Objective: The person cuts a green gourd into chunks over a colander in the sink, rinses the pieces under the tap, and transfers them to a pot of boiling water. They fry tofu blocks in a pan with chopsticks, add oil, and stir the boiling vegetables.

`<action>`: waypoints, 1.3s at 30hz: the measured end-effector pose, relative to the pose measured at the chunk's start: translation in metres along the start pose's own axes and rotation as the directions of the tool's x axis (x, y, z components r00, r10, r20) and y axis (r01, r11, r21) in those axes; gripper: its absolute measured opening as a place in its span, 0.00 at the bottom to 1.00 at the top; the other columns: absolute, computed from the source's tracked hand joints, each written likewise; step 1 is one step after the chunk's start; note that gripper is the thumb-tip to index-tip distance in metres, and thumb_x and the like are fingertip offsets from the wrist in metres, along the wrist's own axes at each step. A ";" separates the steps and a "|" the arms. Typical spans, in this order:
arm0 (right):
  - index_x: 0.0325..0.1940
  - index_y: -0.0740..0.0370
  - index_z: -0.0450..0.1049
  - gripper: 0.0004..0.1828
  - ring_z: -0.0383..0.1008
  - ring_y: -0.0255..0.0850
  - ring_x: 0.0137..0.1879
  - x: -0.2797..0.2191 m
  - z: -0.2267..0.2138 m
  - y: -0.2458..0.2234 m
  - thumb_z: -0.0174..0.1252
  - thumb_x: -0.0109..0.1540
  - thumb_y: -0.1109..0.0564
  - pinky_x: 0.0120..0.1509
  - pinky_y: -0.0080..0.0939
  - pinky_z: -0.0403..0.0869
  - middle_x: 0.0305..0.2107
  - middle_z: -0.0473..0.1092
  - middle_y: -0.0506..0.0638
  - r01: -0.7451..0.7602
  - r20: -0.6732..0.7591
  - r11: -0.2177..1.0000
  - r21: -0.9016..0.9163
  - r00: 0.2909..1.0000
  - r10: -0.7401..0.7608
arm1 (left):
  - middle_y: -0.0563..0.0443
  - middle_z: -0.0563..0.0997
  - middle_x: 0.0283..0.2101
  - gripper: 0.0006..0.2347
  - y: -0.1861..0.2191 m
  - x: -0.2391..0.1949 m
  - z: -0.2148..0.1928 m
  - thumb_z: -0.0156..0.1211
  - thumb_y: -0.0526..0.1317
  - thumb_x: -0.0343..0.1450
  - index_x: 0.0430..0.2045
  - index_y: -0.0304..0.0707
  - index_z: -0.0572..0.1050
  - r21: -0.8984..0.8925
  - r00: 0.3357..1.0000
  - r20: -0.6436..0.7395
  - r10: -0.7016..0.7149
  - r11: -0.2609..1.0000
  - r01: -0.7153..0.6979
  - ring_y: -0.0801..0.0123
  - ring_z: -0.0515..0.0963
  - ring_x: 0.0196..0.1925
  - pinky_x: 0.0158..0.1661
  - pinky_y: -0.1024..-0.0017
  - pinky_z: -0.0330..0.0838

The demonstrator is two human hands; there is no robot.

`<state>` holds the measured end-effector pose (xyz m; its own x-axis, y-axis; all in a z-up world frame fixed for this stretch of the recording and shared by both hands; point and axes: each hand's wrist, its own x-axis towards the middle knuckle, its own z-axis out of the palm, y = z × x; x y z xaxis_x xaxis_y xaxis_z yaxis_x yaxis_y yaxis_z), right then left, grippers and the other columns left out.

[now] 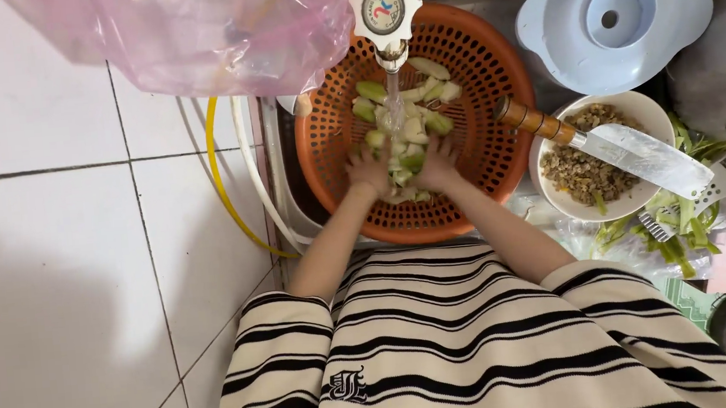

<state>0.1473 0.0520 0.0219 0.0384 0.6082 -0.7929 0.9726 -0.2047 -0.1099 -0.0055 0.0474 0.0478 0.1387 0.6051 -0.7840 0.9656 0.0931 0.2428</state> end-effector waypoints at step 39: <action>0.80 0.55 0.47 0.38 0.51 0.45 0.78 0.049 -0.017 0.089 0.34 0.71 0.34 0.77 0.45 0.54 0.74 0.51 0.53 0.168 -0.182 0.099 0.981 0.970 0.158 | 0.35 0.61 0.68 0.32 0.098 0.113 0.000 0.68 0.45 0.60 0.60 0.37 0.66 0.403 0.731 -0.386 0.562 0.816 -0.414 0.46 0.60 0.71 0.64 0.38 0.47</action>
<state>0.2397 0.0771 -0.0164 0.2326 0.6978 -0.6775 -0.1223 -0.6701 -0.7321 0.1046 0.1247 -0.0174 0.5594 0.8002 -0.2163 0.8191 -0.4935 0.2926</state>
